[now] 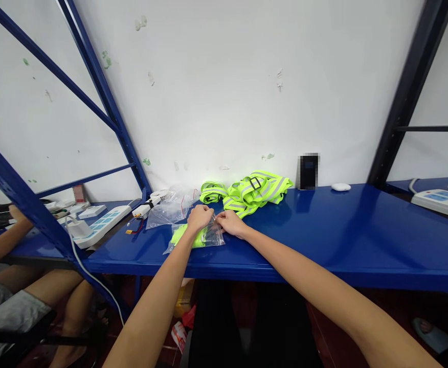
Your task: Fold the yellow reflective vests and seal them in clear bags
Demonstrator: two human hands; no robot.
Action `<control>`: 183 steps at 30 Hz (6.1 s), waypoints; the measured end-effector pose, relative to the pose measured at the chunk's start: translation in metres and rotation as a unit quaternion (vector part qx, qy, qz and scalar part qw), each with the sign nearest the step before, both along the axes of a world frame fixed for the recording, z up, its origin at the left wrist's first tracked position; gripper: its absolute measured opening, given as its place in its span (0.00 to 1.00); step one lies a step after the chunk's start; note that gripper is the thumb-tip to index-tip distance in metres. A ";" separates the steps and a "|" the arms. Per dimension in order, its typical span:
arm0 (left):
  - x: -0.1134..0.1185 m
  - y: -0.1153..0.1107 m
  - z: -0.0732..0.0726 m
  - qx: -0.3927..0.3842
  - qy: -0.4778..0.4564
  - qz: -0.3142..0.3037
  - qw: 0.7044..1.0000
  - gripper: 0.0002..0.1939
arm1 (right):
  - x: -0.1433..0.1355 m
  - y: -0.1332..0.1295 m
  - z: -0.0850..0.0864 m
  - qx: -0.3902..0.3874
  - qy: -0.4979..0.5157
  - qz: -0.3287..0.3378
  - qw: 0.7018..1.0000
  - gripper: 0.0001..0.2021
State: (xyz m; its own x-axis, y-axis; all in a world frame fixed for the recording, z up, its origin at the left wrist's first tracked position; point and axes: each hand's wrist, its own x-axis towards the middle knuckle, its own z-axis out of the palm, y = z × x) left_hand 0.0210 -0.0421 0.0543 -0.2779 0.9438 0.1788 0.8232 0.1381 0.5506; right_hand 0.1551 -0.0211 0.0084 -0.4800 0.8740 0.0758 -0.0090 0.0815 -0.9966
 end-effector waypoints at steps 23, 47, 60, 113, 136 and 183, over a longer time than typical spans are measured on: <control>-0.002 0.012 -0.005 -0.018 0.046 -0.037 0.998 0.05 | -0.003 0.006 -0.010 0.035 -0.004 -0.017 0.999 0.05; 0.000 0.019 -0.006 -0.012 0.061 -0.004 0.998 0.16 | 0.004 -0.006 0.006 0.097 -0.066 0.029 0.993 0.09; -0.003 0.022 -0.010 0.004 0.044 -0.017 0.999 0.13 | 0.004 -0.003 0.003 0.041 -0.048 0.017 0.998 0.08; 0.002 0.016 -0.008 0.019 0.070 -0.074 0.995 0.10 | -0.002 0.006 0.005 0.016 -0.051 0.008 0.999 0.07; -0.017 0.035 -0.015 0.053 -0.165 -0.116 0.978 0.14 | -0.002 0.002 0.006 0.091 -0.129 -0.027 0.987 0.16; -0.019 0.036 -0.020 0.103 -0.122 -0.114 0.981 0.07 | 0.026 -0.045 0.017 0.003 -0.137 0.059 0.989 0.12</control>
State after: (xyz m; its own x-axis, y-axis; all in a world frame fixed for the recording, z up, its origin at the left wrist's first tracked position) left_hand 0.0021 -0.0066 0.0341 -0.1228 0.9371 0.3268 0.6598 -0.1689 0.7322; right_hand 0.1816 -0.0663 0.0251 -0.5812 0.8111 -0.0661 0.2514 0.1017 -0.9625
